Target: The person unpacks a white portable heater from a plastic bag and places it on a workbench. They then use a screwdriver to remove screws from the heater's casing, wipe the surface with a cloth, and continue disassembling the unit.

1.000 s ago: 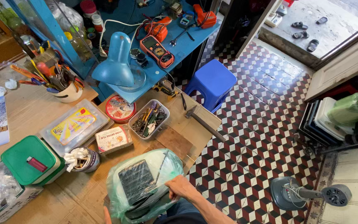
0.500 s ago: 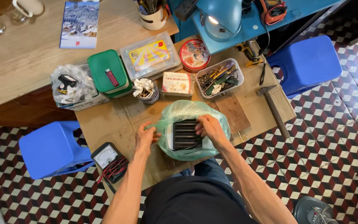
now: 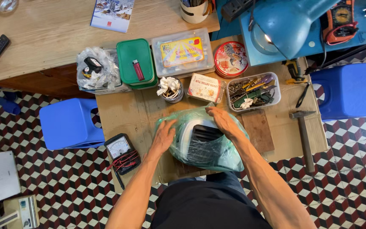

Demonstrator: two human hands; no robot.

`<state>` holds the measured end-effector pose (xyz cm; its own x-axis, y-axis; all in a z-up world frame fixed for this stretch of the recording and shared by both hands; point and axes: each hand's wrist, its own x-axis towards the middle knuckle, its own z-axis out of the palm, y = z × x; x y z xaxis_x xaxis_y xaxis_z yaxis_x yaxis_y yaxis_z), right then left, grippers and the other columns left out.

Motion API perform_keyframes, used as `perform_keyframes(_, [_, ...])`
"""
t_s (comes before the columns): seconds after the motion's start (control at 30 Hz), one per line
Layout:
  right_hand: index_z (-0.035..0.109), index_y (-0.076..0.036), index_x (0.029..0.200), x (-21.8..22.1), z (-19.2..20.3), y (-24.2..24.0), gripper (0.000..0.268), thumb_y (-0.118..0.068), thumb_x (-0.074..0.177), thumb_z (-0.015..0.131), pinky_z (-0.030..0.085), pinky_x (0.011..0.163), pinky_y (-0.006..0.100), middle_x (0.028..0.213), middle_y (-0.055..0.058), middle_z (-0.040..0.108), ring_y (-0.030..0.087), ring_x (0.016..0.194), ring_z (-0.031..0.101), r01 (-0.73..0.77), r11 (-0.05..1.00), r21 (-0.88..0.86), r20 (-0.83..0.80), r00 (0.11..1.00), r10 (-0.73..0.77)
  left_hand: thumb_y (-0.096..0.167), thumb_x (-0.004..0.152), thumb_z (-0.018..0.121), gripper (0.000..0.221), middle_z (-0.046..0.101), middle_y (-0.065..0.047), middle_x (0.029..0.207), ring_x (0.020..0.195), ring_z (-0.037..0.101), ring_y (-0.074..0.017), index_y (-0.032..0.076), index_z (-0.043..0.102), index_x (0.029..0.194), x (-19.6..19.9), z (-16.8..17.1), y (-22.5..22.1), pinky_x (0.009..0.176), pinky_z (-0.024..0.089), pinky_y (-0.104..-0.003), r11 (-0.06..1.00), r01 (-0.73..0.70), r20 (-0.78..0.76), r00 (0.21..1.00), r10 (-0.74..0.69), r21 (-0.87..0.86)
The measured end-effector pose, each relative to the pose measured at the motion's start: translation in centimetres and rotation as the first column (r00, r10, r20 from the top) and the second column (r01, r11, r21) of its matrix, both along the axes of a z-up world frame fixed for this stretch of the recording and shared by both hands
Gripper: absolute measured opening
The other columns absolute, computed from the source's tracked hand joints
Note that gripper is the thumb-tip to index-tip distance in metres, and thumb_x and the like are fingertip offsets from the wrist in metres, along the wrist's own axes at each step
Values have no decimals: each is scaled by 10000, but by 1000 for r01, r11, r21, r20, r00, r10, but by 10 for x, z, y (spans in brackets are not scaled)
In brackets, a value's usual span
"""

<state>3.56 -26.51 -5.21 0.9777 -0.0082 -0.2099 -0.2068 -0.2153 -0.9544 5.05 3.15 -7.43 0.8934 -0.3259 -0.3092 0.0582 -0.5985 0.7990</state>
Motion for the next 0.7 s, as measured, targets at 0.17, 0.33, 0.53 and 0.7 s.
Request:
perform_keyframes(0.17, [669,-23,1160,-9,-31,0,430,-356,1063,414,504,843,439,959,272,684,390,908,643,-178,915,-361,-191,975,115,176,978,541,504,530,-208,1468,1377,495,-391,98,515,1476,-14,-48,-9,1144,398,-428,1000,-22,-3,1000,22,-3])
perform_keyframes(0.33, [686,-57,1069,15,-52,-8,428,-392,1017,425,509,839,461,956,241,703,392,896,676,-302,903,-305,-235,943,236,163,942,631,420,585,-185,1431,1282,585,-373,97,618,1357,-30,-14,-16,1043,494,-408,982,-182,88,980,176,55])
perform_keyframes(0.53, [738,-74,1118,40,-32,27,484,-455,966,481,508,905,495,1058,245,723,424,1023,679,-396,783,-480,-319,910,264,194,963,627,329,636,-161,1400,1209,673,-361,140,684,1282,-57,51,-31,957,559,-398,965,-260,98,960,261,-16])
perform_keyframes(0.7, [681,-45,1270,70,6,60,801,-704,819,619,492,1024,460,1227,237,694,380,1195,655,-625,692,-361,-566,737,369,183,997,560,345,699,-146,1324,1205,678,-341,154,675,1321,-86,30,-30,994,549,-383,907,-404,-145,896,419,120])
